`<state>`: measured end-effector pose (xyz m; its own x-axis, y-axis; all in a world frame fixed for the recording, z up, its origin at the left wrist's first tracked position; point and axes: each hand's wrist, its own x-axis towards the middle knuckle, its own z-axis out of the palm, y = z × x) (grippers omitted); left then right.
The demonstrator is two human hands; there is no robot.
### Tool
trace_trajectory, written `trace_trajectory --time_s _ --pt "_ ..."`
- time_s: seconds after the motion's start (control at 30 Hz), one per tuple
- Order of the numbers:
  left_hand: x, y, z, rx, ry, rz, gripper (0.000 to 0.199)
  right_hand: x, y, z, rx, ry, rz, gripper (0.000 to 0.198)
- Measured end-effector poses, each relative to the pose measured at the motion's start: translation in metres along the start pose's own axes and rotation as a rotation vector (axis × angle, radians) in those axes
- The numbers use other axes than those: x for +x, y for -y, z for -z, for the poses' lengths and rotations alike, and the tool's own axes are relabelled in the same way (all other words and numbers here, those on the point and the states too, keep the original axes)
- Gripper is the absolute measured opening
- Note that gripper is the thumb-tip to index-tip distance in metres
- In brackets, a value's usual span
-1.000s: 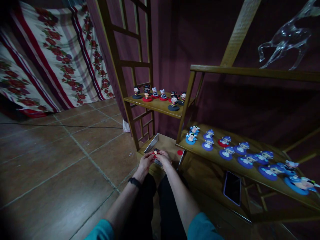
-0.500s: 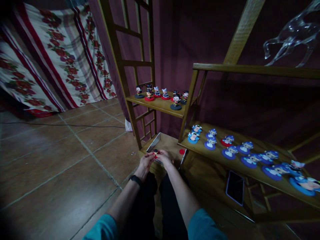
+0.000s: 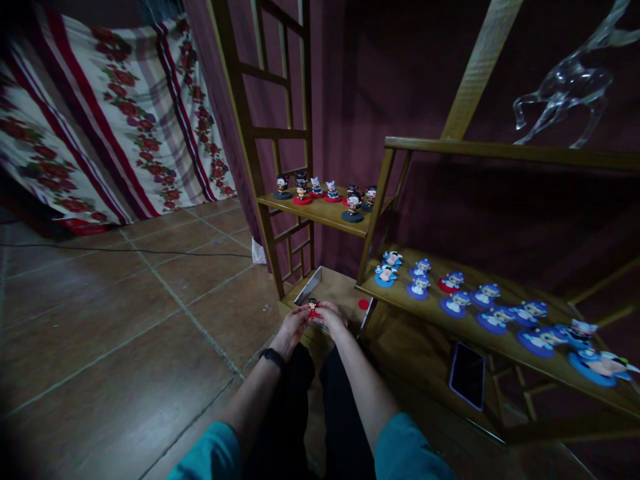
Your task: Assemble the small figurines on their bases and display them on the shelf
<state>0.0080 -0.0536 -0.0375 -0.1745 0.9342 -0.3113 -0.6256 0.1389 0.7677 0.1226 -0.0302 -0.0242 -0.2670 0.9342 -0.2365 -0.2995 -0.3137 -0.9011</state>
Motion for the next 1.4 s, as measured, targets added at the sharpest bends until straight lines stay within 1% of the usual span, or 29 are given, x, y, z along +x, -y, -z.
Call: trace_trajectory --time_s 0.43,0.57,0.67,0.73,0.83,0.93,1.07,1.17,1.3,1.4 --pt "-0.002 -0.003 0.0 -0.002 0.006 0.036 0.016 -0.001 0.001 0.001 -0.041 0.005 0.003 0.019" --pt "-0.001 -0.003 -0.001 0.018 0.024 0.032 0.015 0.0 0.001 -0.002 -0.048 -0.024 0.021 0.022" --pt "0.0 -0.002 -0.001 0.029 0.04 0.016 0.021 0.002 0.002 -0.003 -0.04 -0.038 0.035 0.022" --pt "-0.001 -0.002 -0.002 0.01 0.025 -0.021 0.024 0.003 0.003 -0.004 -0.028 -0.035 0.03 0.019" --pt "-0.001 -0.003 -0.001 -0.049 0.002 -0.047 0.02 0.004 0.003 -0.003 -0.017 -0.044 0.014 0.016" --pt "0.0 -0.003 0.0 -0.078 0.018 -0.016 0.016 0.005 0.002 -0.002 -0.043 -0.07 0.013 0.017" --pt "0.001 -0.002 0.001 -0.06 0.054 0.02 0.013 0.006 0.0 -0.002 -0.095 -0.085 0.049 0.019" --pt "0.0 -0.002 -0.001 -0.023 0.075 0.018 0.013 0.006 -0.002 -0.002 -0.139 -0.084 0.072 0.019" --pt "-0.001 -0.001 -0.003 0.03 0.054 -0.027 0.018 0.008 -0.004 -0.003 -0.175 -0.085 0.046 0.017" --pt "-0.001 0.0 -0.003 0.032 -0.008 -0.078 0.026 0.009 -0.004 -0.003 -0.171 -0.082 0.048 0.019"
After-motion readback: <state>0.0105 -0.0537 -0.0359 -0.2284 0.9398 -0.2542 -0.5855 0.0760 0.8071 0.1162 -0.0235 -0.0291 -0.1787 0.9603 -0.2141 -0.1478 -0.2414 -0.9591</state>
